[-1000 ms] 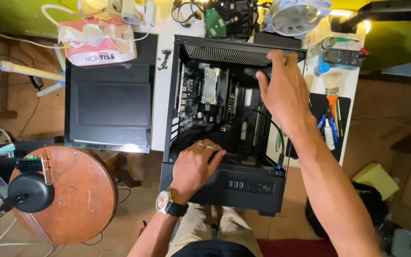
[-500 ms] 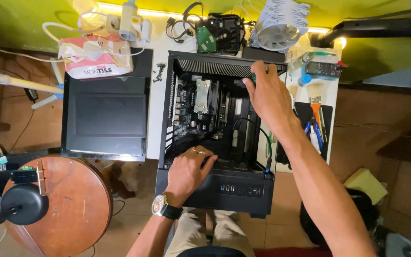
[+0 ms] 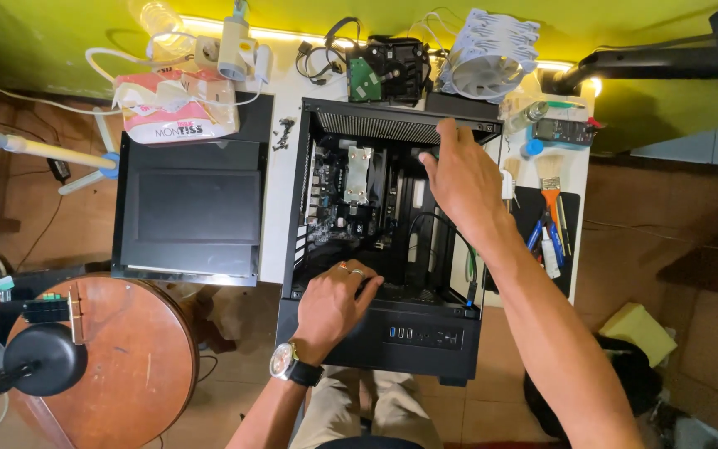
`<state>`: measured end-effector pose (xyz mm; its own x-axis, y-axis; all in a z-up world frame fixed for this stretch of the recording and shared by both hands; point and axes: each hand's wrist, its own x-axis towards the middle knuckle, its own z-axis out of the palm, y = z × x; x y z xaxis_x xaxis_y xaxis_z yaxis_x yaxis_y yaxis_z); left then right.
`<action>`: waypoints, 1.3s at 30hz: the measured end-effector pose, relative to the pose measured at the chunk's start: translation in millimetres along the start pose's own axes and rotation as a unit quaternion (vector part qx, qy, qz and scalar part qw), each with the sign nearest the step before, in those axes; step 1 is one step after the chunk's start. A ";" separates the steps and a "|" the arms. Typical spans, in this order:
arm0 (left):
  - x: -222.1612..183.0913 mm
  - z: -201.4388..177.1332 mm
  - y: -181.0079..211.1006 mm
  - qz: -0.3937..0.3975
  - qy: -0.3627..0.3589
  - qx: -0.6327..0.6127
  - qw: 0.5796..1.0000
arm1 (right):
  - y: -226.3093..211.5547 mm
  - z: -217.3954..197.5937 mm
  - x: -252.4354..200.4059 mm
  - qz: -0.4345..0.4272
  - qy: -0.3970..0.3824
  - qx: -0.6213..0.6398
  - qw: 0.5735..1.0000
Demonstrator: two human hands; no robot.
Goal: Installing a motherboard into a computer case and securing it with screws using a screwdriver.
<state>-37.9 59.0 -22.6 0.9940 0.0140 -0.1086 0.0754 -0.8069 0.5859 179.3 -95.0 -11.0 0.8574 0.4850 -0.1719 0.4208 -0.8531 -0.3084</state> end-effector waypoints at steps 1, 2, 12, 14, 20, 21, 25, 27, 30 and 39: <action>-0.5 0.8 -0.8 0.000 -0.001 0.000 1.000 | -1.3 -3.9 -1.8 0.001 0.000 0.000 1.000; -1.0 1.6 -1.5 0.005 0.002 0.003 1.000 | -2.6 -7.9 -3.6 -0.029 -0.001 0.023 0.999; -0.1 -1.1 1.7 0.005 0.016 -0.002 1.000 | -5.1 -14.0 -10.4 -0.039 -0.015 0.074 0.996; -0.5 2.8 0.8 0.006 0.017 -0.002 1.000 | -4.3 -6.9 -10.9 -0.009 0.006 0.051 0.999; -2.9 0.4 -0.7 0.013 0.009 -0.007 1.000 | -11.4 -14.6 -23.2 -0.062 0.026 0.111 0.992; -1.1 0.3 -1.2 0.015 0.014 0.002 1.000 | -9.2 -11.8 -21.0 -0.080 0.038 0.092 0.992; -0.9 -2.4 -0.6 0.013 0.011 -0.004 1.000 | -4.3 -11.0 -17.8 -0.061 0.091 0.065 0.992; -0.4 -2.6 -0.5 0.012 0.003 -0.008 1.000 | 0.9 -15.5 -14.2 -0.111 0.085 0.151 0.979; 0.1 -3.9 0.8 0.015 0.005 -0.005 1.000 | 10.8 -20.3 -14.8 -0.070 0.036 0.116 0.990; 1.3 -4.0 -0.2 0.022 0.018 -0.008 1.000 | 27.6 -10.4 -15.0 -0.050 0.055 0.049 0.996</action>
<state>-36.3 61.5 -19.6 0.9986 -0.0001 -0.0531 0.0319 -0.7980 0.6018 181.1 -127.9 -7.2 0.8425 0.5376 -0.0343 0.4790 -0.7767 -0.4090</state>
